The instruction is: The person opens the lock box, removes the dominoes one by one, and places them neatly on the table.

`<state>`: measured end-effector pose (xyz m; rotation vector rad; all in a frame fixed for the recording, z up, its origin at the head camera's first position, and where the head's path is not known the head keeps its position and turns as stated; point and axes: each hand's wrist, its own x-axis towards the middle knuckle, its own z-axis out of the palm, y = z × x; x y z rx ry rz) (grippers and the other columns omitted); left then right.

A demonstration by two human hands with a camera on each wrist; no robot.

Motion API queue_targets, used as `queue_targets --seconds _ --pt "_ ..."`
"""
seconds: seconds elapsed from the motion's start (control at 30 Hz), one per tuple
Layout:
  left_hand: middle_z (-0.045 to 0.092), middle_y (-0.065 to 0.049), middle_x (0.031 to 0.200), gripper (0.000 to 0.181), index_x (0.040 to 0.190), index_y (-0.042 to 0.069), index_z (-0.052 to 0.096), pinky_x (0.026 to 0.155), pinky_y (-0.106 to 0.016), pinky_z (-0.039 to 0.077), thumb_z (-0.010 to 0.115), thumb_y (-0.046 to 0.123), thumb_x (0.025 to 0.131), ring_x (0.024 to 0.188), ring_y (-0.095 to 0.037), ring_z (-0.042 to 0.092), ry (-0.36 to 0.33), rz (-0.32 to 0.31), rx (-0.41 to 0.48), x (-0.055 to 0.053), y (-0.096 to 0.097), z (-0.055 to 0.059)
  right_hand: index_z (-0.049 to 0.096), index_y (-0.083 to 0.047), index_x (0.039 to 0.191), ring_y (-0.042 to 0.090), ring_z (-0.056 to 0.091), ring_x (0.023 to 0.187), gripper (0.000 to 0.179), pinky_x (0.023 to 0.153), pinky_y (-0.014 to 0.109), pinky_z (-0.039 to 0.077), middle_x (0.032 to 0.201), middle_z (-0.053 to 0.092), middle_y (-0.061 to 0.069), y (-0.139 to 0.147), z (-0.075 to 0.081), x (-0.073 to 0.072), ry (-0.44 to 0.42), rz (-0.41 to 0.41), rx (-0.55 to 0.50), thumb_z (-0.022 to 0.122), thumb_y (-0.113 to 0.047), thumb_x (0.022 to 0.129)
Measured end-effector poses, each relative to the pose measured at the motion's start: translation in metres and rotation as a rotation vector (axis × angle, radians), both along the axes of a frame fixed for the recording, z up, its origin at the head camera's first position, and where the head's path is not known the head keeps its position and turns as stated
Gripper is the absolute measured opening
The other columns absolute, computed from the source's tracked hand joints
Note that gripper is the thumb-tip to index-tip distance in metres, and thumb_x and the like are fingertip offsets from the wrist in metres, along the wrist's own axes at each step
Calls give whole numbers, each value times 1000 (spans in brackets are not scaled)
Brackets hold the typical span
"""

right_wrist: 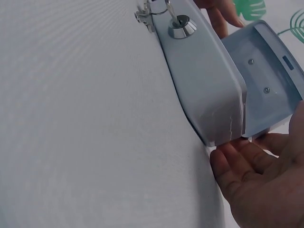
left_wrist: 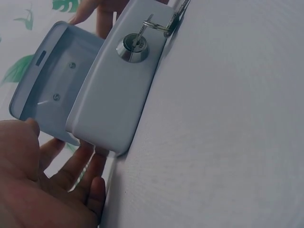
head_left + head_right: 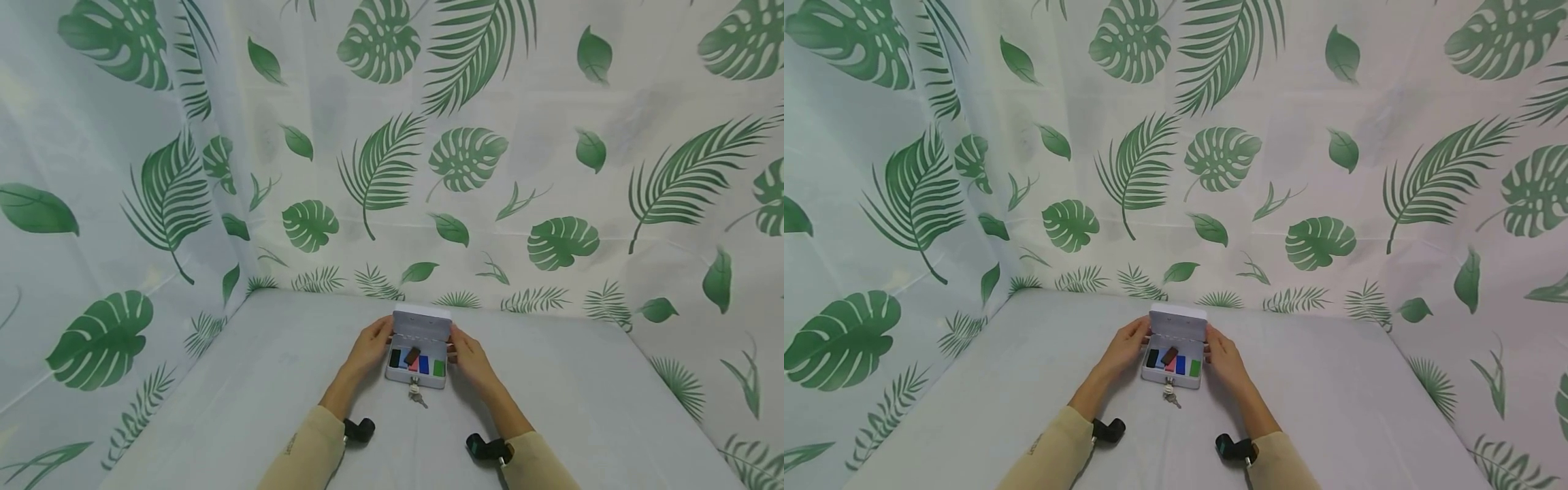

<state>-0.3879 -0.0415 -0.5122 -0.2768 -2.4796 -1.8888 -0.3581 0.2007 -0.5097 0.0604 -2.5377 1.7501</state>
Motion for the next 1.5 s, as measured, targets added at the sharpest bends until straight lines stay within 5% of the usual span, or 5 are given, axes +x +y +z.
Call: queue_targets --seconds 0.4,0.97,1.5 --pt "70 -14 132 48 148 12 58 104 -48 56 48 40 111 116 -28 69 20 36 -29 0 5 -4 46 5 153 32 66 112 60 94 42 60 129 65 25 2 -1 4 23 -2 16 33 -40 115" --pt "72 -16 128 40 145 8 60 97 -45 59 48 27 112 108 -26 71 77 23 -33 -1 2 -1 50 4 150 30 68 109 57 92 42 61 123 68 24 -1 -1 0 39 -16 23 35 -39 115" --pt "70 -14 133 40 147 11 59 101 -46 58 48 25 112 113 -27 71 42 21 -9 2 3 1 55 2 147 30 68 110 55 96 45 59 127 68 23 -1 -1 -1 24 -23 -13 35 -38 115"
